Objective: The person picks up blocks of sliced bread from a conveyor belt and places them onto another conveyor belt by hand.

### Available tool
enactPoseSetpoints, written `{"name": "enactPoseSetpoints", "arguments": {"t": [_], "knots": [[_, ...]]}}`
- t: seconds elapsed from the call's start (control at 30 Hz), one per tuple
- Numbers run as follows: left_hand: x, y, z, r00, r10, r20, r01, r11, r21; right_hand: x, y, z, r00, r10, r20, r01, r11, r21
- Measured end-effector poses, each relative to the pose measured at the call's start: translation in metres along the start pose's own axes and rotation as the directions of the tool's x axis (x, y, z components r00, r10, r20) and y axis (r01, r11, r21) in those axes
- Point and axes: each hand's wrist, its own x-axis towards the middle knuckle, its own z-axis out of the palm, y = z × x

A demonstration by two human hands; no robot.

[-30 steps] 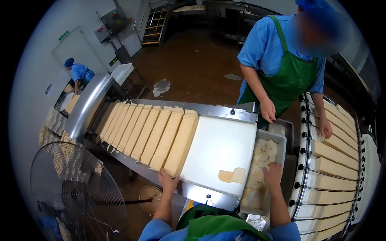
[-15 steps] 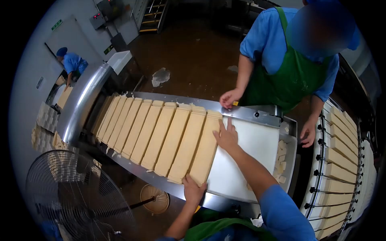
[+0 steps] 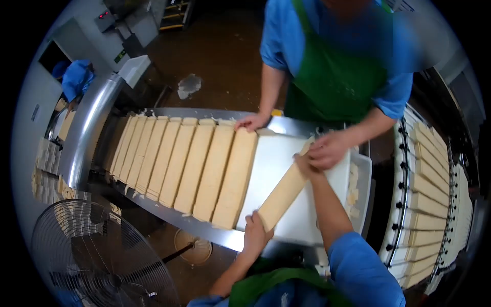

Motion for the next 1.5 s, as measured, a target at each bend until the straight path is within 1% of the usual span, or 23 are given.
{"name": "enactPoseSetpoints", "arguments": {"t": [0.03, 0.13, 0.17, 0.3, 0.37, 0.53, 0.63, 0.67, 0.73, 0.8, 0.83, 0.87, 0.9, 0.93, 0.97, 1.0, 1.03, 1.07, 1.17, 1.27, 1.33, 1.4, 1.5], "knots": [[-0.003, 0.009, -0.001, 0.992, -0.011, 0.126, 0.012, 1.000, -0.012, -0.008, 0.027, -0.006, 0.999, -0.021, 0.040, 0.016, 0.993, 0.116], [0.005, 0.049, 0.004, 0.935, -0.071, 0.348, 0.020, 0.989, 0.146, -0.030, 0.043, -0.051, 0.926, 0.234, -0.296, -0.309, 0.922, -0.235], [0.005, 0.047, 0.022, 0.962, -0.037, 0.272, -0.006, 0.988, 0.153, -0.048, 0.042, -0.069, 0.929, 0.285, -0.238, -0.329, 0.929, -0.171], [0.001, 0.067, 0.057, 0.973, 0.228, 0.023, -0.229, 0.967, 0.110, -0.092, 0.104, -0.095, 0.756, 0.511, -0.408, -0.491, 0.856, 0.161], [-0.009, 0.106, 0.055, 0.945, 0.326, 0.017, -0.326, 0.944, 0.055, -0.129, 0.147, -0.116, 0.712, 0.415, -0.566, -0.253, 0.904, 0.345], [-0.044, 0.206, 0.093, 0.827, 0.543, 0.144, -0.540, 0.839, -0.063, -0.266, 0.242, -0.212, 0.458, 0.548, -0.700, -0.199, 0.830, 0.520], [-0.085, 0.255, 0.124, 0.604, 0.721, 0.340, -0.744, 0.663, -0.084, -0.351, 0.297, -0.251, 0.217, 0.732, -0.645, -0.365, 0.674, 0.642], [-0.100, 0.264, 0.136, 0.570, 0.735, 0.366, -0.760, 0.641, -0.104, -0.380, 0.327, -0.254, 0.194, 0.737, -0.648, -0.434, 0.657, 0.617], [-0.130, 0.281, 0.157, 0.354, 0.859, 0.371, -0.863, 0.452, -0.224, -0.438, 0.377, -0.260, 0.137, 0.795, -0.591, -0.493, 0.572, 0.655], [-0.162, 0.297, 0.162, 0.257, 0.805, 0.535, -0.836, 0.463, -0.295, -0.487, 0.414, -0.255, 0.058, 0.781, -0.622, -0.525, 0.554, 0.646], [-0.178, 0.301, 0.169, 0.229, 0.759, 0.609, -0.810, 0.496, -0.313, -0.508, 0.398, -0.266, 0.066, 0.838, -0.542, -0.478, 0.504, 0.720], [-0.192, 0.299, 0.180, 0.165, 0.780, 0.603, -0.814, 0.453, -0.364, -0.534, 0.447, -0.248, 0.168, 0.781, -0.602, -0.498, 0.594, 0.632], [-0.204, 0.294, 0.191, 0.119, 0.798, 0.591, -0.816, 0.418, -0.399, -0.551, 0.451, -0.254, 0.259, 0.813, -0.521, -0.462, 0.578, 0.672], [-0.211, 0.292, 0.200, 0.019, 0.749, 0.662, -0.768, 0.435, -0.470, -0.567, 0.495, -0.245, 0.322, 0.816, -0.481, -0.608, 0.567, 0.555], [-0.217, 0.285, 0.219, -0.109, 0.608, 0.787, -0.617, 0.579, -0.533, -0.571, 0.493, -0.248, 0.287, 0.821, -0.495, -0.632, 0.550, 0.547], [-0.225, 0.284, 0.222, -0.164, 0.600, 0.783, -0.547, 0.606, -0.578, -0.562, 0.461, -0.275, 0.225, 0.886, -0.405, -0.870, 0.370, 0.326], [-0.232, 0.266, 0.244, -0.212, 0.650, 0.730, -0.596, 0.506, -0.624, -0.560, 0.472, -0.279, 0.241, 0.897, -0.369, -0.903, 0.347, 0.253], [-0.236, 0.272, 0.251, -0.233, 0.621, 0.748, -0.508, 0.578, -0.638, -0.558, 0.490, -0.285, 0.257, 0.915, -0.313, -0.932, 0.320, 0.170], [-0.240, 0.295, 0.259, -0.248, 0.496, 0.832, -0.261, 0.793, -0.550, -0.556, 0.555, -0.278, 0.267, 0.906, -0.330, -0.939, 0.321, 0.124], [-0.248, 0.272, 0.301, -0.208, 0.618, 0.758, -0.284, 0.704, -0.651, -0.555, 0.539, -0.303, 0.345, 0.916, -0.206, -0.933, 0.358, 0.028], [-0.250, 0.281, 0.307, -0.207, 0.630, 0.748, -0.307, 0.684, -0.662, -0.559, 0.555, -0.306, 0.264, 0.950, -0.165, -0.945, 0.289, 0.153], [-0.259, 0.292, 0.319, -0.148, 0.502, 0.852, -0.185, 0.833, -0.522, -0.561, 0.580, -0.300, 0.230, 0.949, -0.215, -0.951, 0.267, 0.158], [-0.268, 0.309, 0.343, -0.052, 0.344, 0.938, -0.021, 0.938, -0.345, -0.559, 0.607, -0.288, 0.133, 0.886, -0.445, -0.967, 0.214, 0.136]]}}
